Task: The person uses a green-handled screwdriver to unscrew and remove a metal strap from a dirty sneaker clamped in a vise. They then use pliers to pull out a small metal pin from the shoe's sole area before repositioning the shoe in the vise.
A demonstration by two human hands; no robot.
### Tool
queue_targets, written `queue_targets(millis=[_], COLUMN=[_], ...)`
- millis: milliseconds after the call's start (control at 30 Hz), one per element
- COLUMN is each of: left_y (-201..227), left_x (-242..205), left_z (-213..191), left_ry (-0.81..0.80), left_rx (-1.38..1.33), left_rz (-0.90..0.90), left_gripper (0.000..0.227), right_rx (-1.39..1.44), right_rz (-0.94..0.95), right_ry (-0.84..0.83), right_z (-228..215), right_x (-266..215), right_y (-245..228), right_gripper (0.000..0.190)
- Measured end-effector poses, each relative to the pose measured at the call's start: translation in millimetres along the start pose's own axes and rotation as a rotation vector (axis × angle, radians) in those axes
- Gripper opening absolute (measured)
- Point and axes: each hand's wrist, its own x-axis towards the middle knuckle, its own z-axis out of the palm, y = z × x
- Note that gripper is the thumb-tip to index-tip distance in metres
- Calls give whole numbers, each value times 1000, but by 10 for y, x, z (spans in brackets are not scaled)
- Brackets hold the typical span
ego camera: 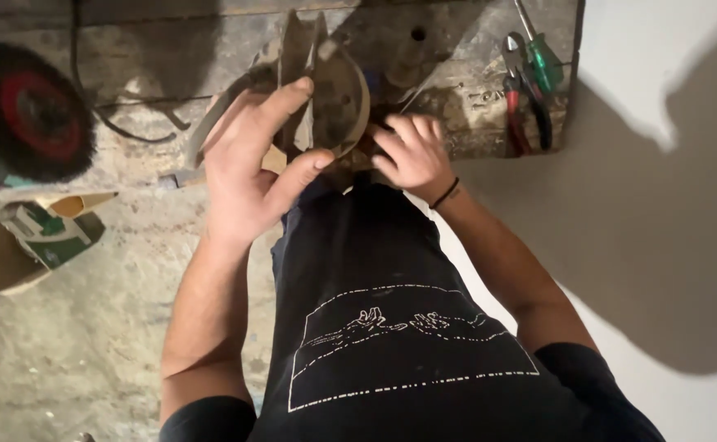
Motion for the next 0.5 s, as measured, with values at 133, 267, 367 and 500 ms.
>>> queue_targets(millis=[133, 267, 367, 500], left_y=[65, 169, 135, 41], left_x=[-148, -368, -596, -629], left_z=[27, -79, -204, -369], left_ry=[42, 110, 165, 282], left_rx=[9, 120, 86, 50], left_rz=[-42, -39, -64, 2], left_gripper=[62, 62, 51, 27], right_rx=[-5, 368, 821, 1495], right_rz=[18, -105, 123, 107], right_ry=[-108, 43, 253, 724], right_z=[-127, -391, -720, -1284], right_x=[51, -47, -249, 130], right_y=[22, 99, 120, -152], right_gripper=[32, 32, 32, 42])
